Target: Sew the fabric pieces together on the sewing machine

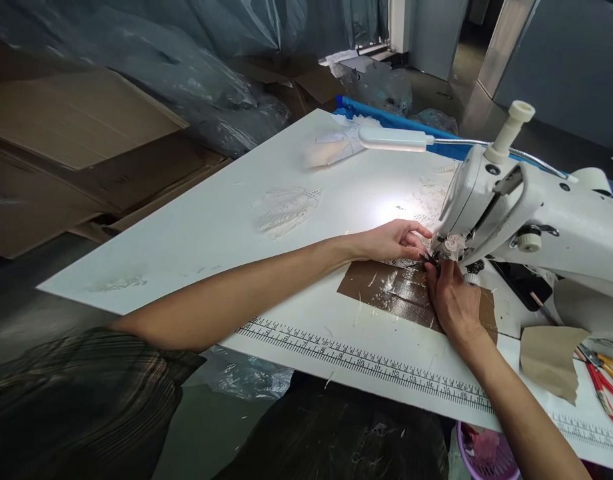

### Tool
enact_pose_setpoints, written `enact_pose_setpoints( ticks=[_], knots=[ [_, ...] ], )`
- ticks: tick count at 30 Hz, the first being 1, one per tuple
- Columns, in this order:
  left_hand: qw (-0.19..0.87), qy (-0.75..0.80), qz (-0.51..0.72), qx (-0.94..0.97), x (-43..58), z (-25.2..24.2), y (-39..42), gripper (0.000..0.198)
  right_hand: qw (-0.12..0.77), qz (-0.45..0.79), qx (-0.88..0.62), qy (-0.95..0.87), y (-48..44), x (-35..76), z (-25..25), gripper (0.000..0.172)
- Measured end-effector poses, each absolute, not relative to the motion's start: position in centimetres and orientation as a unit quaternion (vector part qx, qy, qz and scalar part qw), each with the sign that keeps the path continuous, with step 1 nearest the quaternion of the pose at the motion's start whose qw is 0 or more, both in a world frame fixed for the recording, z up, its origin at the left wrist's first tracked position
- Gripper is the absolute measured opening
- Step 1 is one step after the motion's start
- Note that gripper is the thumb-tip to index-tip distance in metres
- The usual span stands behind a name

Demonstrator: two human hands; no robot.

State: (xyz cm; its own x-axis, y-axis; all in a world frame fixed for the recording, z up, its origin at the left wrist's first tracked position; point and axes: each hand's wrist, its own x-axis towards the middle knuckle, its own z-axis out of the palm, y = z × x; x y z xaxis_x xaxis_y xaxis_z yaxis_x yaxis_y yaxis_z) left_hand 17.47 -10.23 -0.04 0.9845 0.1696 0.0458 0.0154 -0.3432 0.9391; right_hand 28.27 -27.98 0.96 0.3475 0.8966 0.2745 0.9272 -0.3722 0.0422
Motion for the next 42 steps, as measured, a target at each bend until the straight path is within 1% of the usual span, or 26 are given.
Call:
enact_pose_setpoints(
  ticks=[8,12,16,19,22,25,28,30,32,33,35,36,38,40,42],
  knots=[
    [0.619,0.115,0.061,0.775,17.8,0.2,-10.8,0.066,0.049,-0.149,-0.817,-0.555,-27.4,28.4,0.7,0.039],
    [0.610,0.122,0.046,0.781,17.8,0.5,-11.1,0.069,0.066,-0.154,-0.820,-0.548,-27.5,28.6,0.4,0.037],
    [0.564,0.102,0.052,0.818,17.5,0.4,-11.3,0.066,0.083,-0.148,-0.805,-0.569,-27.7,28.7,0.6,0.044],
    [0.533,0.072,0.077,0.840,17.4,0.0,-11.2,0.061,0.075,-0.129,-0.806,-0.573,-27.7,28.6,0.7,0.048],
    [0.515,0.052,0.091,0.851,17.4,-0.3,-11.1,0.059,0.064,-0.117,-0.816,-0.563,-27.3,28.4,0.8,0.047],
    [0.505,0.058,0.077,0.858,17.4,-0.2,-11.2,0.061,0.064,-0.100,-0.828,-0.548,-27.0,28.3,0.8,0.045],
    [0.496,0.066,0.066,0.863,17.1,0.5,-11.4,0.062,0.085,-0.091,-0.818,-0.562,-27.4,28.2,1.0,0.045],
    [0.488,0.049,0.071,0.868,16.6,1.3,-11.7,0.060,0.108,-0.101,-0.789,-0.596,-28.4,28.4,1.3,0.047],
    [0.448,0.020,0.073,0.891,15.8,2.6,-11.8,0.056,0.136,-0.115,-0.742,-0.646,-30.0,28.7,1.6,0.050],
    [0.412,0.004,0.074,0.908,15.3,3.4,-11.9,0.050,0.152,-0.119,-0.716,-0.671,-30.9,29.1,1.8,0.051],
    [0.318,-0.019,0.092,0.943,14.5,5.0,-11.7,0.035,0.170,-0.103,-0.675,-0.711,-32.8,29.9,2.0,0.051],
    [0.266,-0.021,0.117,0.957,14.2,5.7,-11.6,0.030,0.169,-0.093,-0.670,-0.716,-33.7,30.5,2.1,0.052],
    [0.160,-0.001,0.181,0.970,13.8,6.7,-11.0,0.029,0.144,-0.094,-0.701,-0.693,-35.1,31.7,2.1,0.055],
    [0.071,0.036,0.224,0.971,13.8,7.0,-10.5,0.028,0.120,-0.132,-0.742,-0.646,-35.8,32.9,1.9,0.056],
    [0.017,0.049,0.212,0.976,14.2,6.7,-10.4,0.026,0.119,-0.174,-0.764,-0.610,-35.8,33.9,1.8,0.052]
  ],
)
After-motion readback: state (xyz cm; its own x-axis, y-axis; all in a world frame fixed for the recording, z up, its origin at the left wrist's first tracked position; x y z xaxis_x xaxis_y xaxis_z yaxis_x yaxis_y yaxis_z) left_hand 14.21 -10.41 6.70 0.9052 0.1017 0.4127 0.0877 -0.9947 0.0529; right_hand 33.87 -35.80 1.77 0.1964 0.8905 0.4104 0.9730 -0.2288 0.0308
